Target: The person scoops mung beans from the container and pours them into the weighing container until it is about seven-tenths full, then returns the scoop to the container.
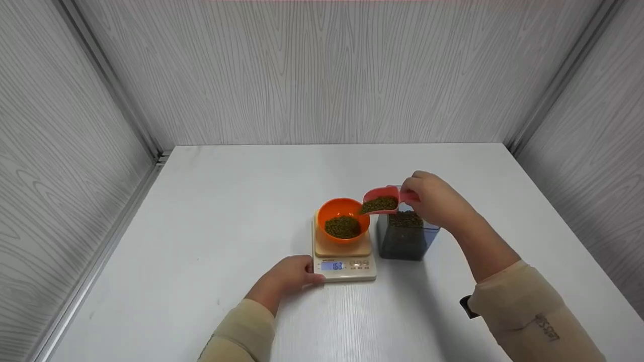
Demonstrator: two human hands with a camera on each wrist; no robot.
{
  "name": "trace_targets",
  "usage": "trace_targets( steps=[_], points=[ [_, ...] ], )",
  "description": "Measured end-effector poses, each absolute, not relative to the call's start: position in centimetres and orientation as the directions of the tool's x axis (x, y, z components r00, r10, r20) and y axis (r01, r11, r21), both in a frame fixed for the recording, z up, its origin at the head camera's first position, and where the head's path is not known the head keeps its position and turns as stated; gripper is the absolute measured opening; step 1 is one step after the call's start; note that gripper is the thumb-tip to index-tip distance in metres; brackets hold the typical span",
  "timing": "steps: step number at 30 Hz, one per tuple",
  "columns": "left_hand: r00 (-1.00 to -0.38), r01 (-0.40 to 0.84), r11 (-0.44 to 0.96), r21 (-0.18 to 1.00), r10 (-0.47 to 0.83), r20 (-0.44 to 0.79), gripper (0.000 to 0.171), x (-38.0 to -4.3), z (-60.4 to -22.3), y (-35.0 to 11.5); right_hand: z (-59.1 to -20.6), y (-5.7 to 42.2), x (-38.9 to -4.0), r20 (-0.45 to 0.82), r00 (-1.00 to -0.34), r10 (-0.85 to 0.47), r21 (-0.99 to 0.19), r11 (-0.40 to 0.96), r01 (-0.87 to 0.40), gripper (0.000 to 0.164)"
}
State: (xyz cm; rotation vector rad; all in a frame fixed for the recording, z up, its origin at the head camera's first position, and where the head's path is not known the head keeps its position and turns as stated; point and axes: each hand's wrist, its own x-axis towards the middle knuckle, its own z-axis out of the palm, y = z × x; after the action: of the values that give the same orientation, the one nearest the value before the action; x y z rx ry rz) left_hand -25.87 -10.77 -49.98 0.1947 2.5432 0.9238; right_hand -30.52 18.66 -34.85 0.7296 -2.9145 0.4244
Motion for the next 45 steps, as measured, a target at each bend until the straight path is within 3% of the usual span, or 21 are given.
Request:
trace_targets(
  steps=[17, 45],
  points=[
    [-0.901, -0.02, 0.771, 0.637, 0.262, -0.345, 0.03, -26.0, -50.1, -10.6, -34.8, 18.6, -30.4, 0.235, -0.845, -0.481, -0.193, 0.829, -0.525, 0.013],
    [-0.902, -0.014, 0.781, 0.624, 0.259, -0.345, 0.03, -25.8, -49.8, -10.7, -34.8, 16.9, -29.8, 0.202, -0.849, -0.488, -0.112, 0.849, -0.516, 0.017]
  ],
)
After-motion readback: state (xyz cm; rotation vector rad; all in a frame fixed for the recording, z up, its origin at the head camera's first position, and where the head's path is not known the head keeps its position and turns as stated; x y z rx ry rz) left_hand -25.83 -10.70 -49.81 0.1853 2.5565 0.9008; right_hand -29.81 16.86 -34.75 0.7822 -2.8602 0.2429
